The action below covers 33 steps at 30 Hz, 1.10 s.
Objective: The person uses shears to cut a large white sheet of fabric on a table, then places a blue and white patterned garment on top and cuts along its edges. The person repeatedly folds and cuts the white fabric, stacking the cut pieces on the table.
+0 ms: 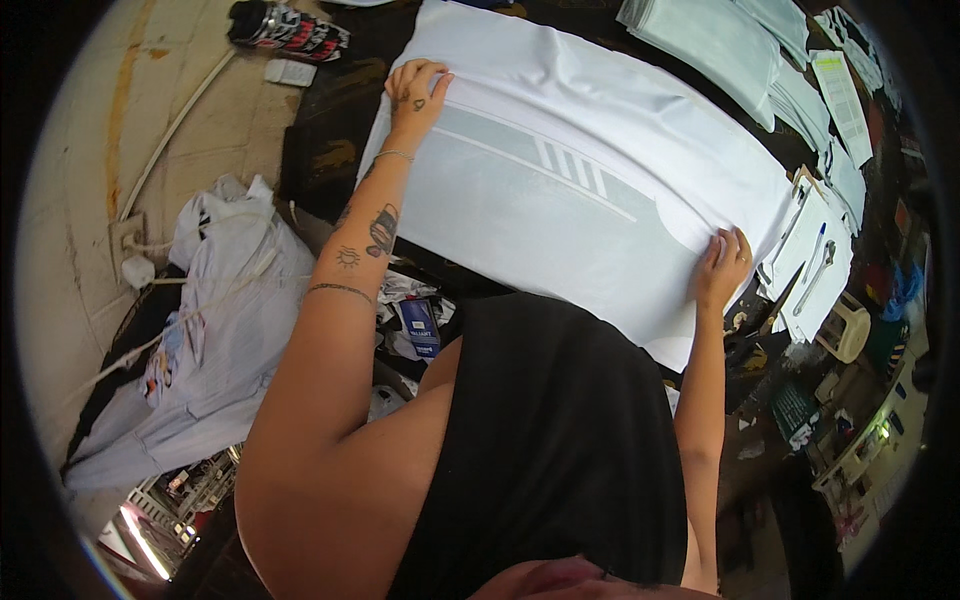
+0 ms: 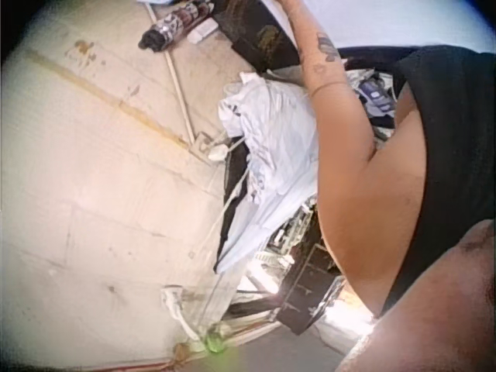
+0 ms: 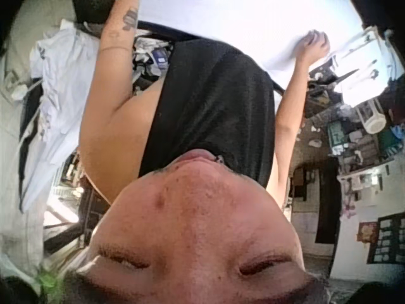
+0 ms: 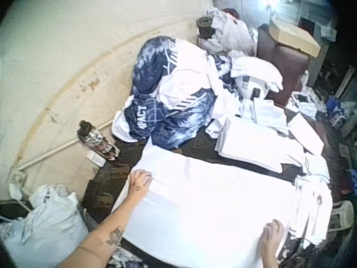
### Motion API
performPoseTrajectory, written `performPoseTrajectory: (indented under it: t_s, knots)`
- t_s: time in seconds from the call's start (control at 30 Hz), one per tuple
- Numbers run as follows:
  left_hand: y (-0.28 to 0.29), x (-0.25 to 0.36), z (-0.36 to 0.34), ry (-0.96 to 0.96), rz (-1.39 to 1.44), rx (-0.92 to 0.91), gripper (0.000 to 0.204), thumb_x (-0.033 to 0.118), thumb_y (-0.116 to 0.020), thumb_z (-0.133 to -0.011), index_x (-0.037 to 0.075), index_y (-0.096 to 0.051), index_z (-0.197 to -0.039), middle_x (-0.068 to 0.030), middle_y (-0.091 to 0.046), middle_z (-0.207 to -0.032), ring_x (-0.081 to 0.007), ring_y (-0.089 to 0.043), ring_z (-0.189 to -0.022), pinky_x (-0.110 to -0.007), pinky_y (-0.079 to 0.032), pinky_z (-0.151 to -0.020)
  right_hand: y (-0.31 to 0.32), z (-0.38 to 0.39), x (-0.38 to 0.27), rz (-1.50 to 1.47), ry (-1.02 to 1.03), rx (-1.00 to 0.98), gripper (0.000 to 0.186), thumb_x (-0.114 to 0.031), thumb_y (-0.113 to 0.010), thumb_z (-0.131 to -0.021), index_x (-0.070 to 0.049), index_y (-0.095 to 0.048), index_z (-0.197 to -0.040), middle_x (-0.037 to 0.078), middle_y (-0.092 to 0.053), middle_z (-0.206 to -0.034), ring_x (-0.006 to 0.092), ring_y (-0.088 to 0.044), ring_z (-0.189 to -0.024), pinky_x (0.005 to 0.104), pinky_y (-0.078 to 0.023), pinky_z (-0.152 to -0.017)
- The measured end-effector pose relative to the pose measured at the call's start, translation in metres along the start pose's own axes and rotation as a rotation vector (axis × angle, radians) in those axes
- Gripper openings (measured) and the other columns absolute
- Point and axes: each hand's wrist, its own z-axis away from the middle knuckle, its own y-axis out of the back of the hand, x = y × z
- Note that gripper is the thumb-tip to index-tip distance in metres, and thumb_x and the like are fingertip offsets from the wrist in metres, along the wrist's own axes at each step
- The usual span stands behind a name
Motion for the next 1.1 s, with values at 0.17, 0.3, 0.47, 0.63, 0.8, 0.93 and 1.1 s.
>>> performPoseTrajectory:
  t_s: [0.17,0.3,0.47,0.63,0.8,0.93,1.1]
  knots:
    - [0.067,0.011,0.078,-0.076,-0.036,-0.131,0.024,0.008,-0.063,-0.093,0.005,-0.066,-0.116,-0.0151,-0.064,-0.114,-0.039,-0.057,-0.11,-0.05,-0.045,-0.098,0.064,0.097,0.006,-0.118,0.014,-0.116,0.027,-0.009,-0.072,-0.093,-0.006,-0.069,-0.12,0.02,-0.064,-0.127,0.0417,-0.058,-0.118,0.0502,-0.047,-0.102]
    - [0.119,0.009,0.142,0.186,-0.255,-0.456,0.052,0.009,-0.064,-0.086,0.011,-0.058,-0.138,-0.018,-0.054,-0.138,-0.0397,-0.051,-0.126,-0.057,-0.042,-0.102,0.102,0.19,0.017,-0.164,-0.071,-0.286,0.041,-0.007,-0.073,-0.088,-0.007,-0.068,-0.129,0.019,-0.062,-0.131,0.0413,-0.056,-0.122,0.0484,-0.046,-0.105]
    - [0.052,0.102,0.102,0.0,0.019,-0.216,0.051,0.0,-0.055,-0.087,0.008,-0.06,-0.137,-0.0204,-0.053,-0.143,-0.0427,-0.048,-0.133,-0.054,-0.038,-0.114,0.092,0.181,0.075,0.089,-0.221,0.059,0.053,-0.003,-0.065,-0.09,-0.013,-0.062,-0.142,0.026,-0.057,-0.138,0.0455,-0.053,-0.126,0.0508,-0.042,-0.11]
    - [-0.061,0.318,0.098,-0.569,0.608,-0.506,0.04,0.001,-0.055,-0.091,0.005,-0.064,-0.13,-0.021,-0.063,-0.13,-0.0389,-0.057,-0.127,-0.048,-0.042,-0.113,0.091,0.156,0.109,0.114,-0.479,-0.266,0.063,-0.009,-0.066,-0.088,-0.024,-0.055,-0.149,0.036,-0.055,-0.132,0.0528,-0.058,-0.117,0.0554,-0.049,-0.101]
    - [-0.088,0.452,0.123,-0.696,0.261,-0.475,0.045,0.007,-0.061,-0.095,0.013,-0.063,-0.139,-0.0197,-0.053,-0.146,-0.037,-0.046,-0.14,-0.051,-0.034,-0.118,0.129,0.202,0.116,-0.259,-0.433,-0.301,0.038,-0.006,-0.067,-0.089,-0.017,-0.057,-0.124,0.032,-0.056,-0.113,0.0549,-0.062,-0.102,0.0552,-0.053,-0.09]
    - [-0.065,0.469,0.131,-0.759,0.441,-0.522,0.036,0.012,-0.067,-0.095,0.011,-0.067,-0.13,-0.0169,-0.063,-0.128,-0.0331,-0.058,-0.123,-0.047,-0.042,-0.109,0.166,0.28,0.11,-0.465,-0.309,-0.255,0.044,-0.003,-0.066,-0.092,-0.015,-0.055,-0.134,0.024,-0.06,-0.111,0.0416,-0.068,-0.092,0.047,-0.056,-0.083]
    - [-0.02,0.439,0.195,-1.016,0.593,-1.077,0.016,0.011,-0.071,-0.093,0.005,-0.071,-0.108,-0.0108,-0.071,-0.097,-0.0302,-0.069,-0.091,-0.041,-0.054,-0.088,0.204,0.394,0.086,-1.309,-1.135,-0.531,0.046,-0.014,-0.072,-0.098,-0.01,-0.057,-0.141,0.006,-0.062,-0.102,0.0145,-0.065,-0.076,0.031,-0.053,-0.069]
